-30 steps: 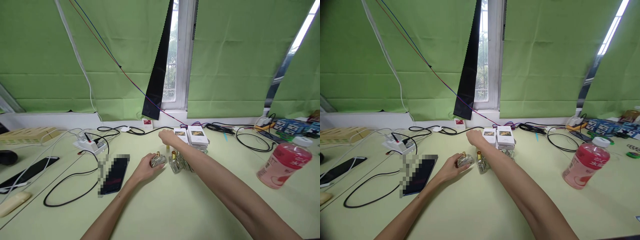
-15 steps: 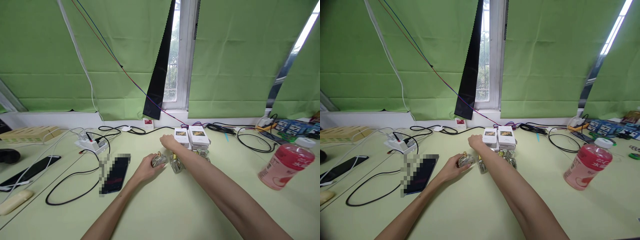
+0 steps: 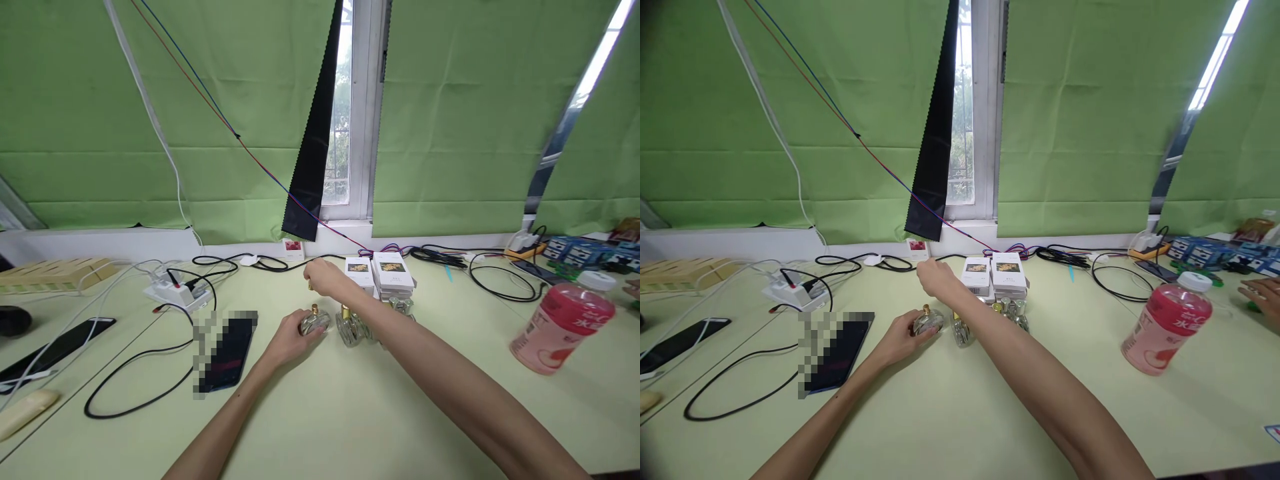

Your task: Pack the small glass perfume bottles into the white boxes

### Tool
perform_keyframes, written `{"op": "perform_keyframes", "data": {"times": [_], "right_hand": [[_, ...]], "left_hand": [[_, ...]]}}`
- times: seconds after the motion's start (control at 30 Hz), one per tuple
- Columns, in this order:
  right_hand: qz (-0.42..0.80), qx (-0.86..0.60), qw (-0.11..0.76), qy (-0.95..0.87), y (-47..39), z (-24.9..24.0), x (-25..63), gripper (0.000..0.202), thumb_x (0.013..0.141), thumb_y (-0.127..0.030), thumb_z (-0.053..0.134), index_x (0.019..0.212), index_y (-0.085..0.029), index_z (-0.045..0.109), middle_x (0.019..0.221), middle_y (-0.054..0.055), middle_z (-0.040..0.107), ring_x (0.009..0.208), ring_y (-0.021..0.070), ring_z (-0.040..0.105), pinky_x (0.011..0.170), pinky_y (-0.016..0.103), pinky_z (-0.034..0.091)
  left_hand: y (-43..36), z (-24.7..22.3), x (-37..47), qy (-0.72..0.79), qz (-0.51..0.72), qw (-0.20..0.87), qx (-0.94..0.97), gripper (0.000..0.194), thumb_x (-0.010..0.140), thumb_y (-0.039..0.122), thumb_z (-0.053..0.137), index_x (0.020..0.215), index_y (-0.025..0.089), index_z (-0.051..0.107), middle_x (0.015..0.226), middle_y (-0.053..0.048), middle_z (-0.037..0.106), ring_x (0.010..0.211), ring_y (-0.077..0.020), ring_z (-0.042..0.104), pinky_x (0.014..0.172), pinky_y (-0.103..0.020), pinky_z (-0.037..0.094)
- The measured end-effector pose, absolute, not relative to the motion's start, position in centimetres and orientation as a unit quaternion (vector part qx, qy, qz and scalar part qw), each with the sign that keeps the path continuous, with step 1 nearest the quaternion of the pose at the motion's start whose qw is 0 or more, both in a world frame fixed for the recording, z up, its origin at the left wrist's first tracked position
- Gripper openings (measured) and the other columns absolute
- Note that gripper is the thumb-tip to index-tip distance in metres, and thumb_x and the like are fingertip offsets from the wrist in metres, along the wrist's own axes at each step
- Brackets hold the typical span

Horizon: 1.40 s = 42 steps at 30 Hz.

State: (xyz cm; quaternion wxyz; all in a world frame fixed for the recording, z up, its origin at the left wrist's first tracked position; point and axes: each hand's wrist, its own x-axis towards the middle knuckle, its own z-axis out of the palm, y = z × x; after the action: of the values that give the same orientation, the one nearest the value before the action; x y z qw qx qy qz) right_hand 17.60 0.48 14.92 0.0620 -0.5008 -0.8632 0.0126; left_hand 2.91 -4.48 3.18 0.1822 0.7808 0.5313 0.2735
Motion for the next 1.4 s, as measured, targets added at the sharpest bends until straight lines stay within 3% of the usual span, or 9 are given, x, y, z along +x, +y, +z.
{"op": "perform_keyframes", "data": {"times": [0.17,0.37,0.7,1.4], "right_hand": [[0.021,-0.465,0.131,-0.875,-1.5,14.5,19.1,0.021,0.087,-0.004,0.057,0.093,-0.016,0.073,0.091,0.011,0.070,0.090,0.0209,0.066,0.071,0.026,0.040],[0.087,-0.391,0.276,-0.874,-3.0,13.8,20.7,0.023,0.095,-0.009,0.051,0.099,-0.013,0.073,0.092,0.011,0.069,0.100,0.0207,0.061,0.078,0.025,0.041],[0.111,-0.399,0.265,-0.871,-3.9,13.2,21.0,0.012,0.093,-0.010,0.058,0.092,-0.013,0.070,0.094,0.008,0.066,0.084,0.0160,0.059,0.073,0.024,0.040],[0.112,-0.392,0.204,-0.890,-3.5,12.6,21.2,0.013,0.091,-0.009,0.058,0.092,-0.015,0.069,0.098,0.008,0.065,0.086,0.0168,0.058,0.074,0.025,0.039]], "left_hand": [[-4.5,3.2,3.0,0.537,0.274,0.175,0.778,0.030,0.081,0.048,0.061,0.079,0.018,0.063,0.072,-0.001,0.058,0.064,-0.0162,0.051,0.058,-0.028,0.034],[-4.6,3.2,3.1,0.537,0.279,0.169,0.778,0.031,0.082,0.048,0.060,0.080,0.018,0.063,0.072,0.000,0.058,0.064,-0.0162,0.051,0.059,-0.028,0.033],[-5.0,3.3,3.1,0.530,0.274,0.169,0.784,0.030,0.083,0.049,0.059,0.078,0.020,0.060,0.073,-0.001,0.062,0.065,-0.0176,0.054,0.060,-0.028,0.037],[-5.0,3.5,3.2,0.527,0.272,0.186,0.783,0.031,0.084,0.050,0.059,0.079,0.019,0.061,0.072,-0.001,0.063,0.064,-0.0179,0.054,0.057,-0.029,0.035]]}}
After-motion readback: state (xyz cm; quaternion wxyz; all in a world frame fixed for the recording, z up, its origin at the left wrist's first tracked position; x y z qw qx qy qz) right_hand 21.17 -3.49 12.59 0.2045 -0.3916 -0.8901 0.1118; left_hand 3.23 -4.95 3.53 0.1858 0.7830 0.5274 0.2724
